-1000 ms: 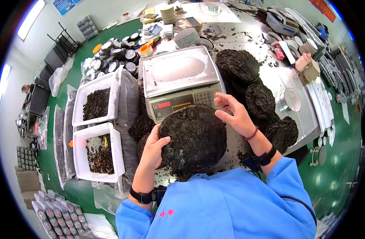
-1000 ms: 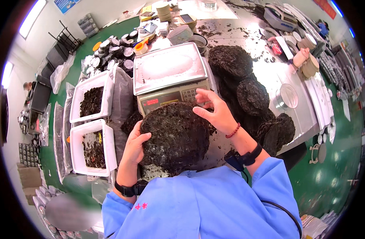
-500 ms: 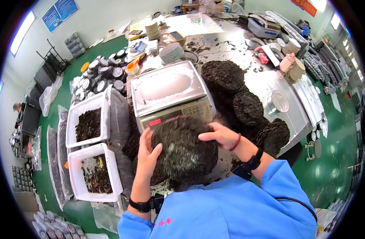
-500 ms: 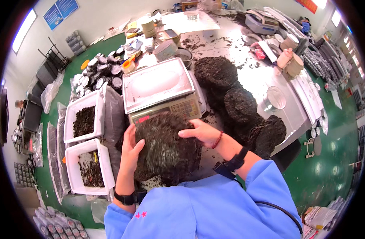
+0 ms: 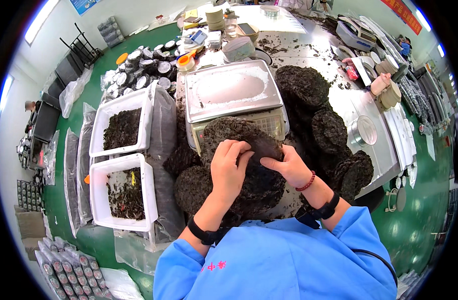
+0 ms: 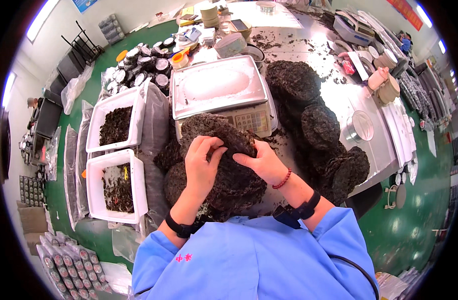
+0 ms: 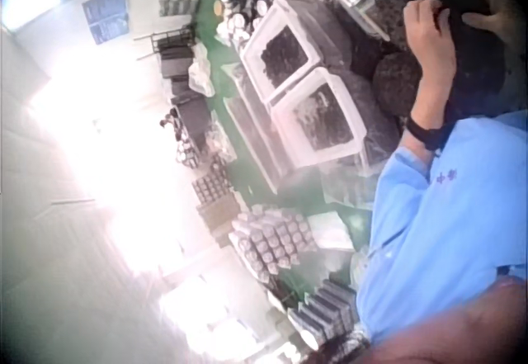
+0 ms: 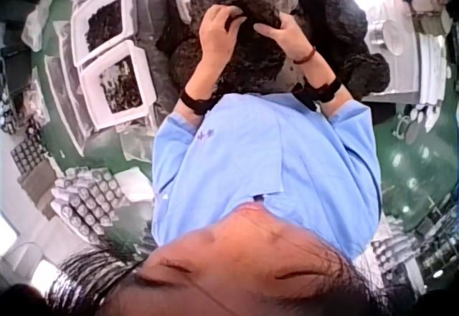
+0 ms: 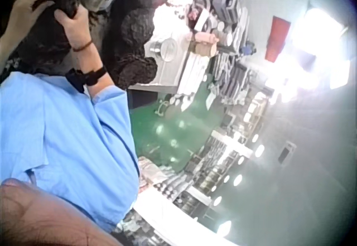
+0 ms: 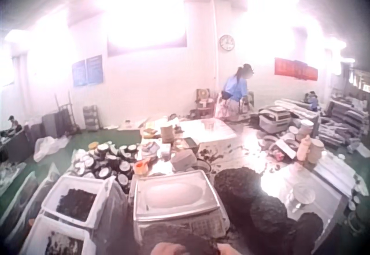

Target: The person weighs circular dried tea cakes on a digital scale, moving them from a plastic bin to the scale and then to a stack on the work table, also handling a large cylindrical bundle of the product.

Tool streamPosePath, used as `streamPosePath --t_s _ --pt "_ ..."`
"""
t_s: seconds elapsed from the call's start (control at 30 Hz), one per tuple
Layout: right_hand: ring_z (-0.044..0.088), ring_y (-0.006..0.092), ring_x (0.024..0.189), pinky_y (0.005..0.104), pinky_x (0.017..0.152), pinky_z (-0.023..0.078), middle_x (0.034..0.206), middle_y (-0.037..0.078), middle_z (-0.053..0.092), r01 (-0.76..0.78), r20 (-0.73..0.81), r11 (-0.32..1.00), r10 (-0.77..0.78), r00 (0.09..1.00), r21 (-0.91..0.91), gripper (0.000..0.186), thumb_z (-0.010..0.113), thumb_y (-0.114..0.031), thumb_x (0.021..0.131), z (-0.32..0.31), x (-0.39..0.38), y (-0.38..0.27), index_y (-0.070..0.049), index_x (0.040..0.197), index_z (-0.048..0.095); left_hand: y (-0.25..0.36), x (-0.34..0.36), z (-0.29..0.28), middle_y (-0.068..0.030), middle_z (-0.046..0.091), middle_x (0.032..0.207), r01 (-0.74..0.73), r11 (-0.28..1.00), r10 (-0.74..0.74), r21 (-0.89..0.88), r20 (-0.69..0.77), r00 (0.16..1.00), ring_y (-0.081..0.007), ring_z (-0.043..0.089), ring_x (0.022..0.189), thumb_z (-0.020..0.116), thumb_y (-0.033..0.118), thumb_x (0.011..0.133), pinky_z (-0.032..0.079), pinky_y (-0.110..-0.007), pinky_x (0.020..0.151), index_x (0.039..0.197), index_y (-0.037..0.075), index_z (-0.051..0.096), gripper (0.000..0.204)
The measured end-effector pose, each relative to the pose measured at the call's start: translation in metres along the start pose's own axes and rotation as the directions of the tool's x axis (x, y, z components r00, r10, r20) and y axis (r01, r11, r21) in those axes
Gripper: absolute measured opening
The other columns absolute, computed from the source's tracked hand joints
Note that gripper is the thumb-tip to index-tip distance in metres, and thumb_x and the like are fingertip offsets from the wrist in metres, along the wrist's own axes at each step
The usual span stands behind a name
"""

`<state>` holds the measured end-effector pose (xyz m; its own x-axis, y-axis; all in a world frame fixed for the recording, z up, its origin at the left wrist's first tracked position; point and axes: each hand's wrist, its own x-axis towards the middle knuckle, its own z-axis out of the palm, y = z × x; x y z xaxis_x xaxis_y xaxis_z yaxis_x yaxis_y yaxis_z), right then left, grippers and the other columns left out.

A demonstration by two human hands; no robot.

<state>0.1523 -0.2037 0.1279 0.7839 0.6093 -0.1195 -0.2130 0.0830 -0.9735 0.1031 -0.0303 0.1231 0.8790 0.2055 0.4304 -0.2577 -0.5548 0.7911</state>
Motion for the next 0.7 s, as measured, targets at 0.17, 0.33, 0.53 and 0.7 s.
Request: streamPosePath --t_s 0.17,0.33,0.53,0.7 --pt "0.058 0.0106 0.098 0.0280 0.089 0.047 0.113 0.004 0.064 -0.003 0.013 1.000 0.004 1.000 -0.004 0.036 0.067 -0.007 0.088 0.000 0.005 0.007 0.002 0.121 0.058 -0.010 0.004 -0.012 -0.0049 0.056 0.081 0.040 0.998 -0.035 -0.047 0.116 0.993 -0.0153 0.056 0.073 0.068 -0.001 0.081 0.045 -0.027 0.068 0.090 0.000 0.061 0.012" --pt "0.060 0.0136 0.099 0.0294 0.089 0.049 0.114 0.007 0.064 -0.072 -0.024 0.983 0.078 0.997 0.169 0.040 0.068 -0.007 0.088 0.010 0.019 0.007 0.004 0.124 0.055 -0.018 -0.008 -0.052 0.0042 0.056 0.084 0.336 0.770 -0.422 -0.542 -0.039 0.906 -0.0037 0.048 0.077 0.063 0.003 0.089 0.041 -0.020 0.070 0.087 0.003 0.060 0.003" --pt "0.063 0.0177 0.099 0.0330 0.088 0.052 0.114 0.011 0.064 -0.080 -0.040 0.952 0.096 0.995 0.295 0.042 0.069 -0.008 0.087 -0.004 0.039 -0.002 0.007 0.123 0.053 -0.101 -0.045 -0.189 0.0034 0.055 0.084 0.364 0.915 -0.403 -0.177 -0.469 0.786 -0.0060 0.046 0.076 0.061 0.008 0.093 0.040 -0.020 0.069 0.092 0.003 0.061 0.006" --pt "0.062 0.0151 0.096 0.0315 0.086 0.052 0.110 0.008 0.065 -0.051 -0.005 0.969 0.054 0.999 0.243 0.037 0.069 -0.008 0.088 0.005 0.063 0.002 0.006 0.120 0.056 -0.140 -0.095 -0.253 -0.0107 0.061 0.107 0.315 0.183 0.002 0.931 -0.321 0.947 -0.0251 0.055 0.102 0.065 0.010 0.086 0.044 -0.035 0.087 0.103 0.003 0.066 0.018"
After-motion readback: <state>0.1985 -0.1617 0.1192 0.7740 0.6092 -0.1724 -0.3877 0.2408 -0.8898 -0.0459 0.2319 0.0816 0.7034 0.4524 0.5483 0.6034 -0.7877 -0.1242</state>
